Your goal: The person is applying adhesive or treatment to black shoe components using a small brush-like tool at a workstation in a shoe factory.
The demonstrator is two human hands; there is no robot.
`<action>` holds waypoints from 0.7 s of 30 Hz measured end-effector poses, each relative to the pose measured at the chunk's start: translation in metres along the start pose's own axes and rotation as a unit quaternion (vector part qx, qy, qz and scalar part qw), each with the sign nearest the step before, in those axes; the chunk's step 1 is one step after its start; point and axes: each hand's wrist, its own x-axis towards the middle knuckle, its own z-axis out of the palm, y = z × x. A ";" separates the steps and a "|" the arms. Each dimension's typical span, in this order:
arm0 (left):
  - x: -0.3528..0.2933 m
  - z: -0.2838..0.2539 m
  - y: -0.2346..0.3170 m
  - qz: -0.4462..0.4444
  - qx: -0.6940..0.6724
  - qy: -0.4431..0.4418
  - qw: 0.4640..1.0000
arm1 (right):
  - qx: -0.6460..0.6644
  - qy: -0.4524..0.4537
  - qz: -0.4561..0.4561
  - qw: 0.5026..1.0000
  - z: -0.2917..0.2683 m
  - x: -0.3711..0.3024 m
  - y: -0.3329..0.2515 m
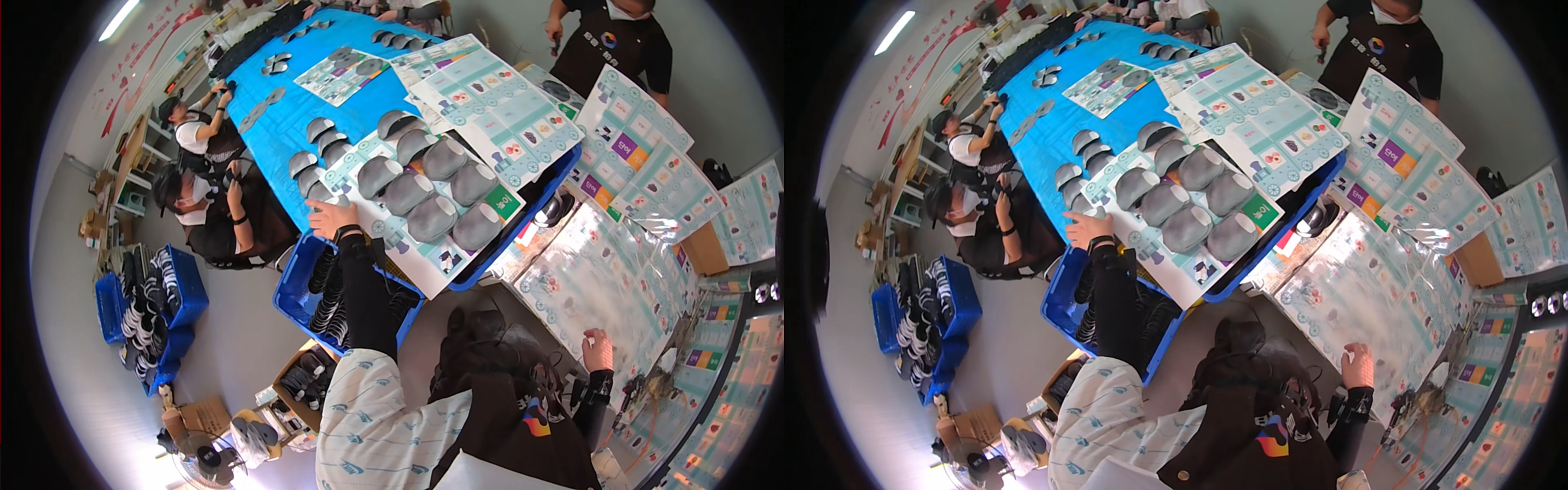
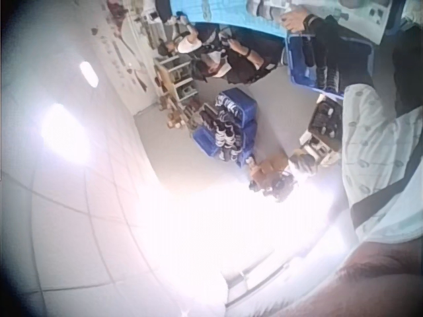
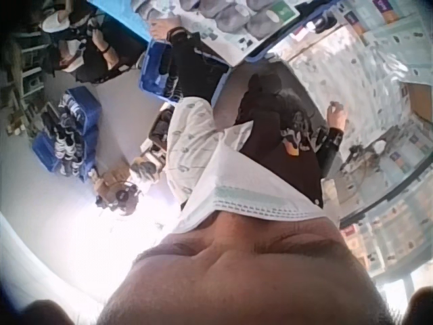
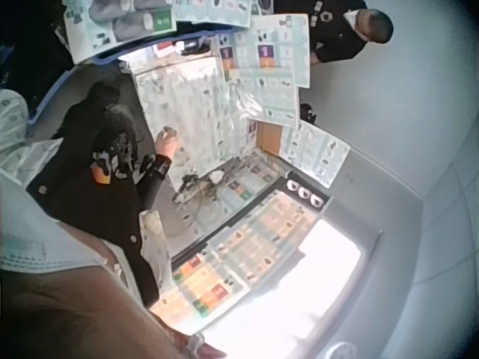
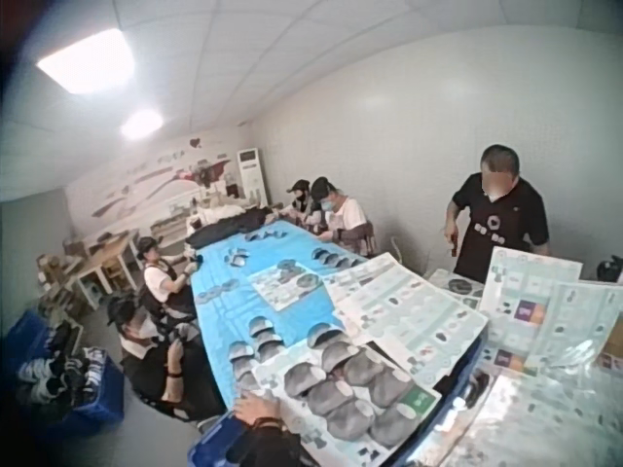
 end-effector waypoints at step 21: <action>-0.006 0.025 0.009 -0.119 -0.196 -0.125 0.965 | 0.011 -0.050 0.070 0.996 0.005 -0.001 -0.032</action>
